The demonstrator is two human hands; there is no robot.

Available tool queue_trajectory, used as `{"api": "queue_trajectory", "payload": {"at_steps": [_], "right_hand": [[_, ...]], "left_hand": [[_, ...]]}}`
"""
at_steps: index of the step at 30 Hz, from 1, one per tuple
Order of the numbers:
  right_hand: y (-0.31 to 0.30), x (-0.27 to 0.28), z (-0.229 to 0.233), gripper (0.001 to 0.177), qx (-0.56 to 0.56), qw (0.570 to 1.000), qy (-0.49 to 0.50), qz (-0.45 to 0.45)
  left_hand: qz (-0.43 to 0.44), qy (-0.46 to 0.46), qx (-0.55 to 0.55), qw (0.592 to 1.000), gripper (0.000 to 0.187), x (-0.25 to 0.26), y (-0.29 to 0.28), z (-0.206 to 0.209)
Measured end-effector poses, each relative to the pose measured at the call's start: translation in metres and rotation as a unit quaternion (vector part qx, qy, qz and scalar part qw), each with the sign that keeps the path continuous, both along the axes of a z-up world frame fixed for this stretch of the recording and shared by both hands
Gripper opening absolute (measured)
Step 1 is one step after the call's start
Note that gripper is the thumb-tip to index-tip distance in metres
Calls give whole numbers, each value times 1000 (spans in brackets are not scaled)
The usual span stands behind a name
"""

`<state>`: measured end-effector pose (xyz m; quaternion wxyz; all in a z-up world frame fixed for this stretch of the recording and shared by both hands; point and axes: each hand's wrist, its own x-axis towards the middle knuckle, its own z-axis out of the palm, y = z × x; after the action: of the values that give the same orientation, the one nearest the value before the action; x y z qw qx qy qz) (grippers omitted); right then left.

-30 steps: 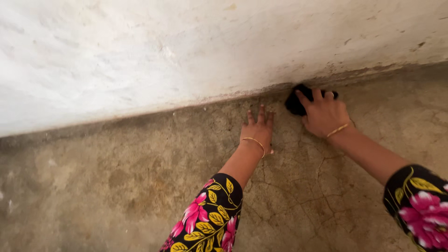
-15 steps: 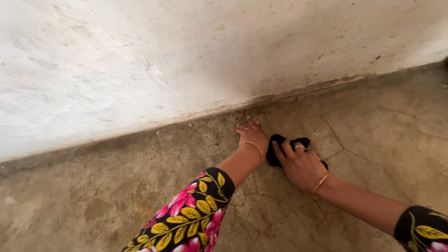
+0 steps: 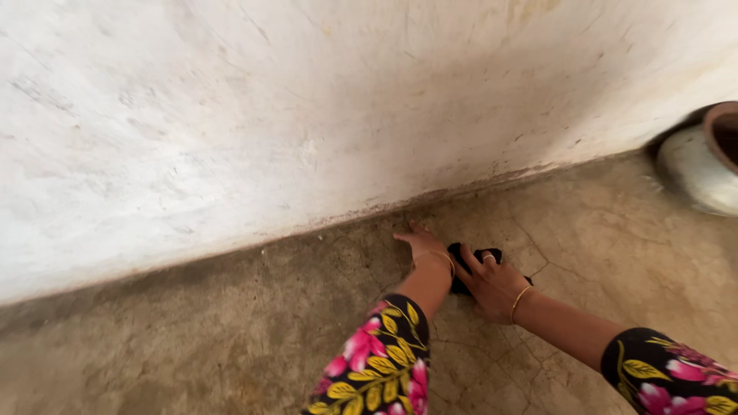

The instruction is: The person scrubs the floor along the base of a white wall using a black cloth. They move the cloth back and forth in a repetitive motion, cleaning the concrete surface near the wall and around a clay pot.

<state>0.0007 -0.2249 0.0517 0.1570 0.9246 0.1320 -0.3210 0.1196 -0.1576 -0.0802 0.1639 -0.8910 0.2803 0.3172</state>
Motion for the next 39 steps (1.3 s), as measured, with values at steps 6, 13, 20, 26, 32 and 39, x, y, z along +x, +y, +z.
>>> {"api": "queue_trajectory", "payload": {"at_steps": [6,13,20,26,32,39], "right_hand": [[17,-2,5,97,-58,996,35,-55],[6,-14,-9,80,-4,994,7,-107],[3,-25,-31,67,-8,989,-131,-72],[-16,-29,-43,70,45,974,-216,-59],[-57,-43,-39,68,60,946,-243,-207],[-43,-88,-26,65,47,903,-244,-351]], "left_hand": [[149,-26,27,988,104,-15,-12,16],[39,-9,45,998,111,-19,5,30],[26,-39,-125,991,100,-58,86,42],[64,-16,-129,989,111,-111,102,84],[86,-38,-113,989,122,-131,84,90],[51,-23,-108,993,124,-128,63,109]]}}
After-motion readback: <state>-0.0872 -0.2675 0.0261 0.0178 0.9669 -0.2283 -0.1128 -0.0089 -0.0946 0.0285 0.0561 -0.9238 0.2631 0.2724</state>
